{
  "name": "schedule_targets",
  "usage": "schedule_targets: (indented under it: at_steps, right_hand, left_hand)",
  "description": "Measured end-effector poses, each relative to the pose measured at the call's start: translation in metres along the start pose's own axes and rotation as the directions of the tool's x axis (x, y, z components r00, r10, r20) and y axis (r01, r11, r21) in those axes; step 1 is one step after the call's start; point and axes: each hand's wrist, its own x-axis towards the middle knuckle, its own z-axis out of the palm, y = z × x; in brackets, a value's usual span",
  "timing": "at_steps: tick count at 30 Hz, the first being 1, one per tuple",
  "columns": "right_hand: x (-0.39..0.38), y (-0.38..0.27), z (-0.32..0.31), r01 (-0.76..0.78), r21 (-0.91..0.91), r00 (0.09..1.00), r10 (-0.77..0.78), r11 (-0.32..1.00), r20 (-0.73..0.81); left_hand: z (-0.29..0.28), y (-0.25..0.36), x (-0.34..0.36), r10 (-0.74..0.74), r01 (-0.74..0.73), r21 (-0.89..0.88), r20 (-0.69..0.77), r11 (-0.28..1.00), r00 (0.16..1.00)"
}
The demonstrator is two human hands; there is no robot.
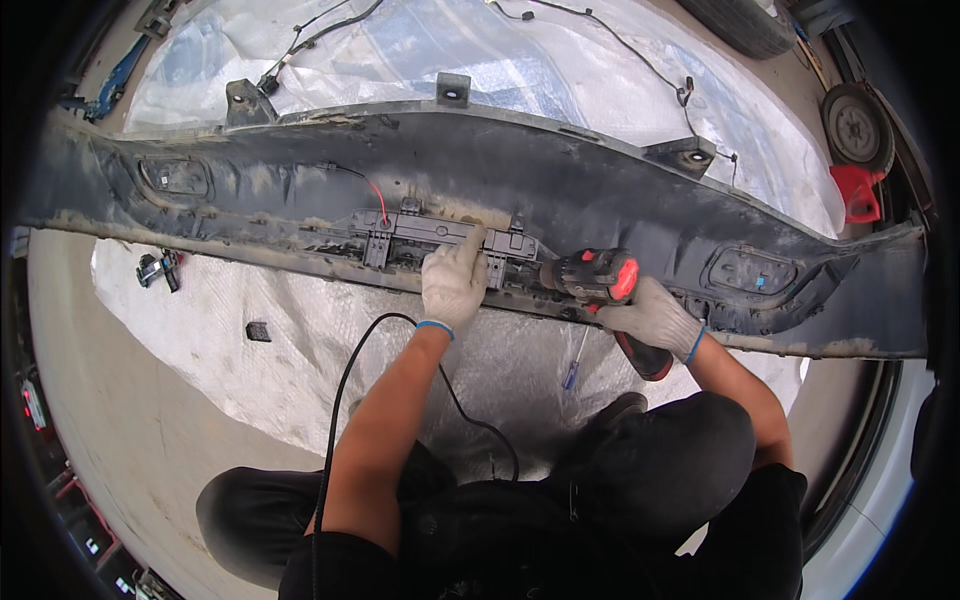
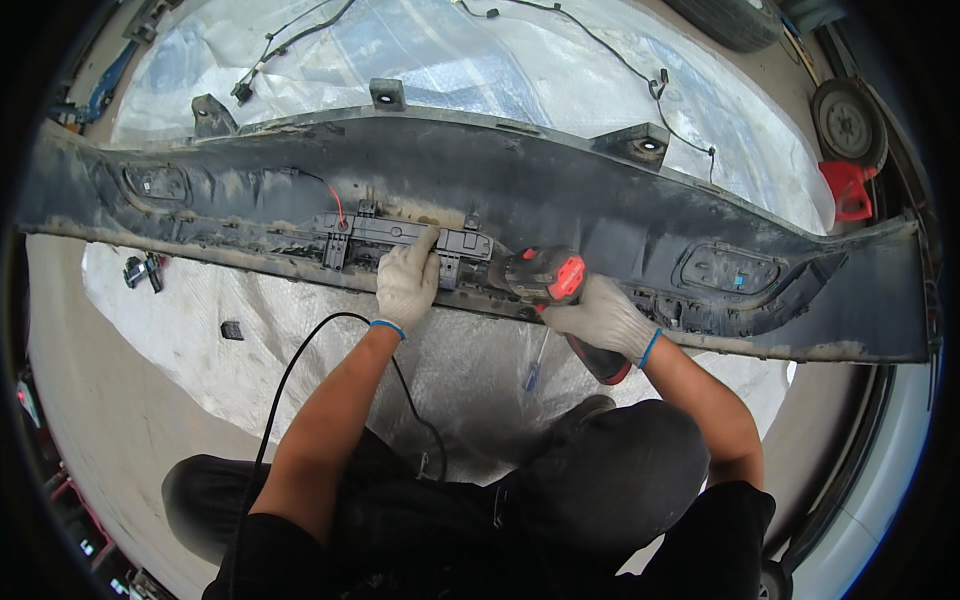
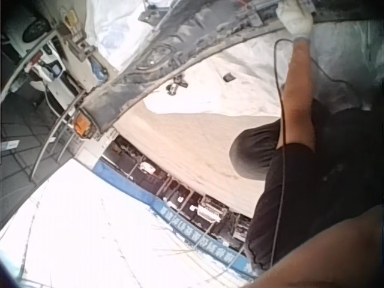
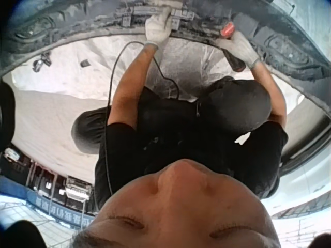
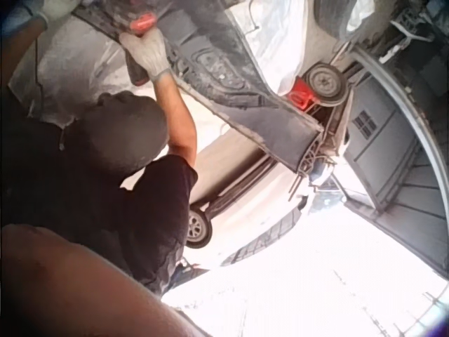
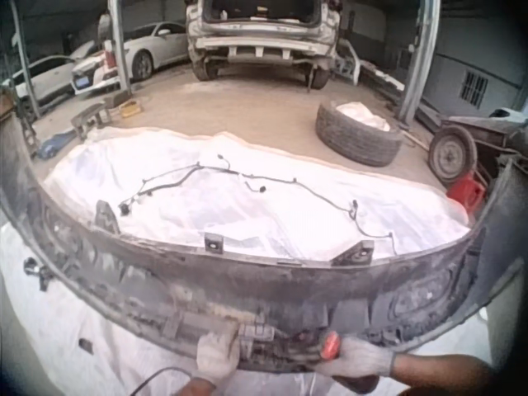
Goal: The person sits on the floor and uses a power drill to remove screws from a car bumper placed on a protective sheet. They detach a small electronic module, set it aside, and then use a screwdriver to adjust a small metal bracket before placing it back on the bumper.
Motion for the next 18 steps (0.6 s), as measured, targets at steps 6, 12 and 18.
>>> schedule_targets:
  at_steps: [6,12,18]
  right_hand:
    - [-0.014,0.063,0.009,0.150,-0.636,0.876,-0.400,0.757,-0.270]
    - [-0.011,0.089,0.006,0.111,-0.855,0.869,-0.467,0.507,-0.164]
    - [0.022,-0.007,-0.019,0.341,-0.888,0.823,-0.554,0.308,0.124]
  left_hand:
    - [0.000,0.001,0.000,0.079,-0.077,0.076,-0.031,0.994,0.996]
    - [0.005,-0.003,-0.001,0.111,-0.108,0.104,-0.023,0.989,0.994]
    - [0.003,-0.006,-0.003,0.111,-0.107,0.123,-0.029,0.987,0.993]
